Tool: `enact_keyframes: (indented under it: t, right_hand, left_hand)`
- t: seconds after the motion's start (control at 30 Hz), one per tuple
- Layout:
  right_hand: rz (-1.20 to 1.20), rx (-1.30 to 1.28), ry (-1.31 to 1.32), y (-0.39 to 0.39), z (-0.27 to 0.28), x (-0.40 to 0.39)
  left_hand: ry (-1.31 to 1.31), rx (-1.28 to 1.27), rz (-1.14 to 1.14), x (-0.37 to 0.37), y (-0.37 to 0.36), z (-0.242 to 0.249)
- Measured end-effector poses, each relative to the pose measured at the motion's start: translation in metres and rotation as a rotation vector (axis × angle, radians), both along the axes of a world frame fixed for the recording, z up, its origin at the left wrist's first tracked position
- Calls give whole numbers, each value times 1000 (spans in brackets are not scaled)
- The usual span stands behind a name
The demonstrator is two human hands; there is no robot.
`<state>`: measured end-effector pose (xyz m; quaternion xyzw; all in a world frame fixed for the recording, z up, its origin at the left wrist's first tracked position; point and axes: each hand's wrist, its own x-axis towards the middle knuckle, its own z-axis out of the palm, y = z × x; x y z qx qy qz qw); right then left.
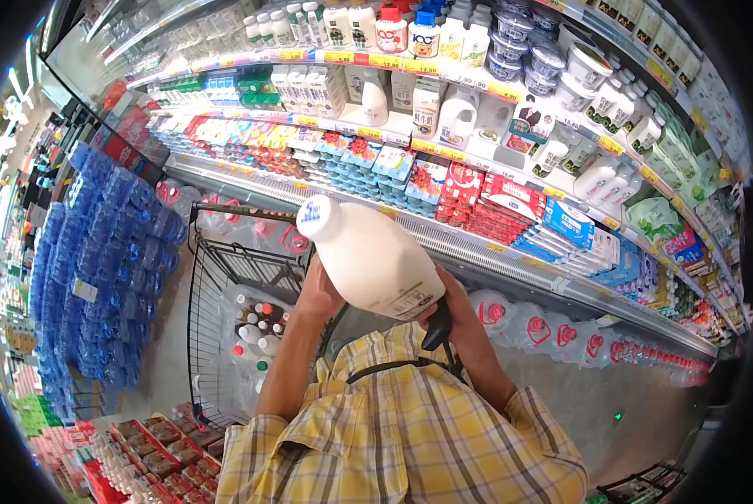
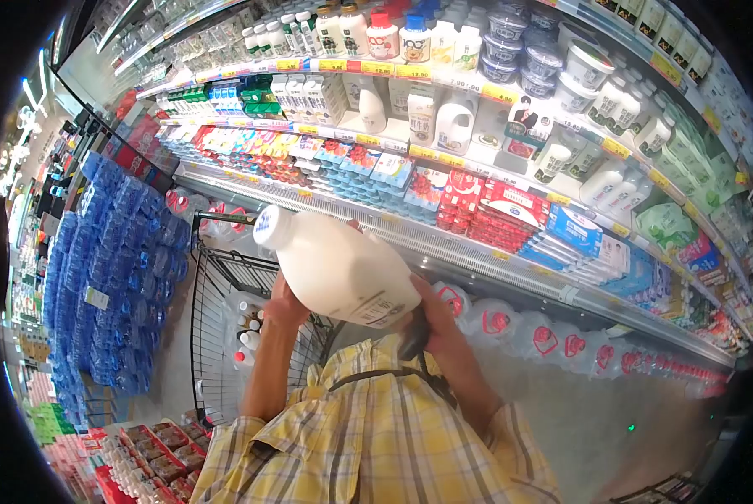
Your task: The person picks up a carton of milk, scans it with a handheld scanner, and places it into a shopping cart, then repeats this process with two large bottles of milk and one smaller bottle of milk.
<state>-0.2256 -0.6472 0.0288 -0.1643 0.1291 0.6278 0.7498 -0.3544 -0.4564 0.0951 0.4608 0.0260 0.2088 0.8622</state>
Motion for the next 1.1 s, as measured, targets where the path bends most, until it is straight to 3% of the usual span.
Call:
enact_keyframes:
  t: [0.07, 0.13, 0.17, 0.43, 0.67, 0.87, 1.0, 1.1]
  right_hand:
    - [16, 26, 55, 3, 5, -2]
    - [33, 50, 111, 5, 8, -4]
    - [45, 30, 129, 7, 10, -4]
    - [49, -93, 137, 13, -1, -4]
    - [-147, -237, -161, 10, 5, -1]
    - [-217, -314, -335, 3, 12, -4]
    - [-280, -303, -541, 1, 11, -5]
    - [-273, -342, -535, 1, 18, 1]
  left_hand:
    - [121, -42, 71, 8, 2, 5]
    - [110, 236, 132, 9, 2, 7]
    - [100, 250, 167, 8, 2, 7]
    - [207, 77, 294, 14, -7, 6]
    - [173, -107, 430, 10, -20, -21]
    - [107, -106, 357, 4, -18, -36]
    - [61, -148, 368, 9, -23, -18]
    - [66, -155, 373, 11, -22, -13]
